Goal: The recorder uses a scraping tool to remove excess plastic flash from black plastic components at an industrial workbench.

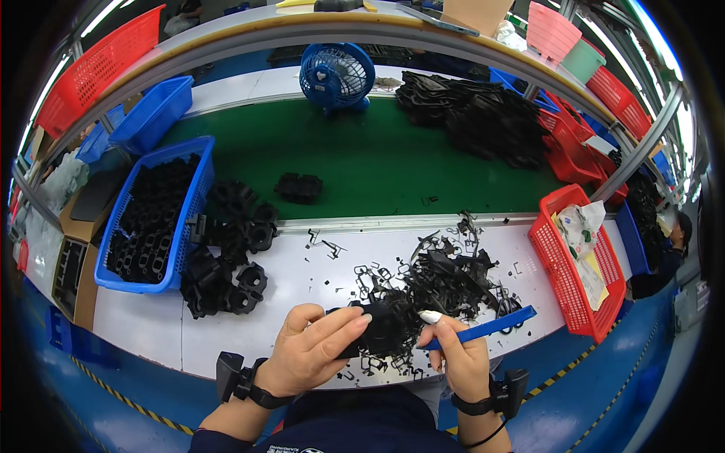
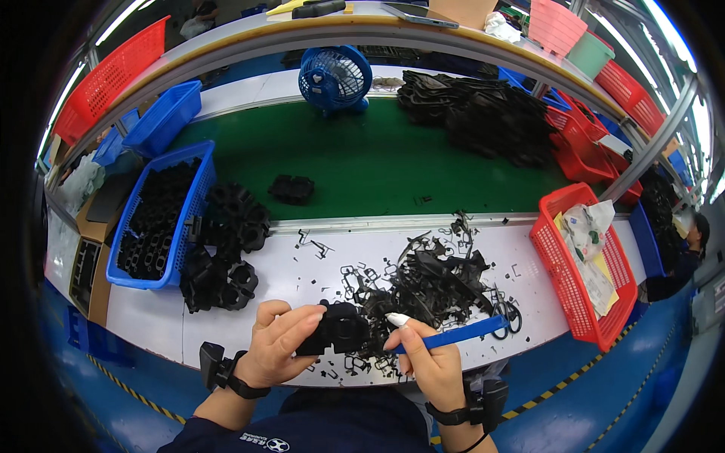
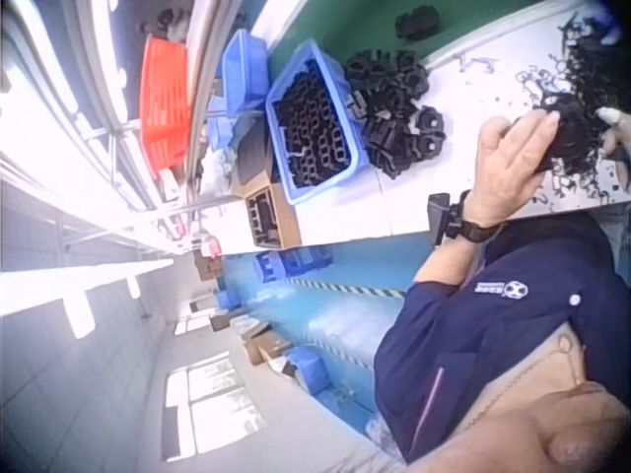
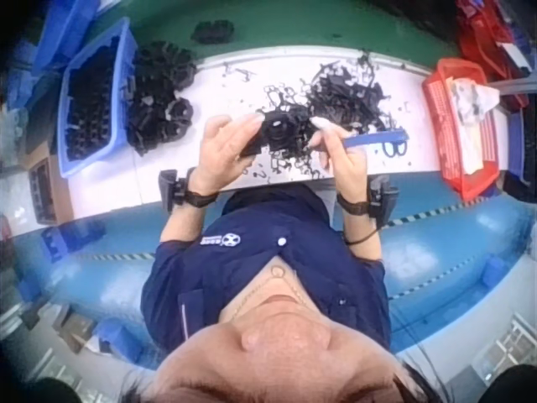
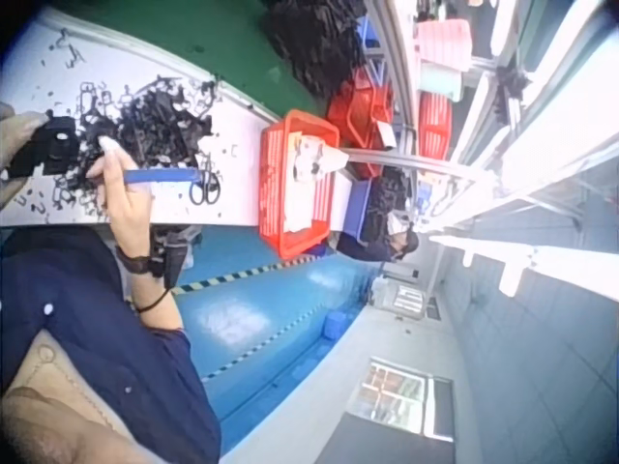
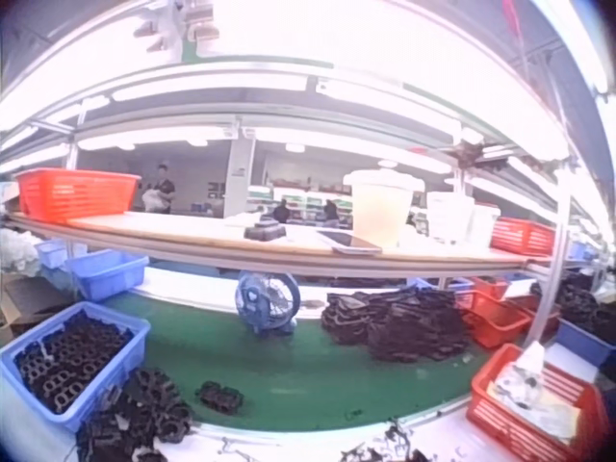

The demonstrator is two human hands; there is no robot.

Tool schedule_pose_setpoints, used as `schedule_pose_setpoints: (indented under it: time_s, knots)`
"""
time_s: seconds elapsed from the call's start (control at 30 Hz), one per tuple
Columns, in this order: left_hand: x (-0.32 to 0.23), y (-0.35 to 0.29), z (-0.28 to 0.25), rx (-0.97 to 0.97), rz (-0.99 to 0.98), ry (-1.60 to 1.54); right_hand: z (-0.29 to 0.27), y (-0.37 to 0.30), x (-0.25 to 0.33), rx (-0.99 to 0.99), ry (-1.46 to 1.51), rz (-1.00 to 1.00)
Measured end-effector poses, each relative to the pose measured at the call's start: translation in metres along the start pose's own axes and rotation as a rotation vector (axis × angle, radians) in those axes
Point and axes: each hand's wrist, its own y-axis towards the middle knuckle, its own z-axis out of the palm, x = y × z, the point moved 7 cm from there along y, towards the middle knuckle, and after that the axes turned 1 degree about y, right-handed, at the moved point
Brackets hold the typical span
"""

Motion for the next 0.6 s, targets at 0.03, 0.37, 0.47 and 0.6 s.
schedule_pose_setpoints:
  time_s: [0.03, 0.37, 0.47, 0.6]
  knots:
    - [0.000, -0.001, 0.001, 0.000, 0.000, 0.001, 0.005, -0.002, -0.002, 0.051, 0.057, 0.042]
    - [-0.004, -0.009, -0.001, -0.101, 0.043, -0.135, 0.020, -0.012, 0.003, 0.134, -0.094, -0.015]
    - [-0.003, -0.008, -0.004, -0.080, 0.006, -0.159, 0.021, -0.013, -0.001, 0.108, -0.045, 0.058]
    - [0.003, -0.008, 0.001, -0.066, -0.127, -0.127, 0.023, -0.014, -0.001, 0.088, -0.009, 0.083]
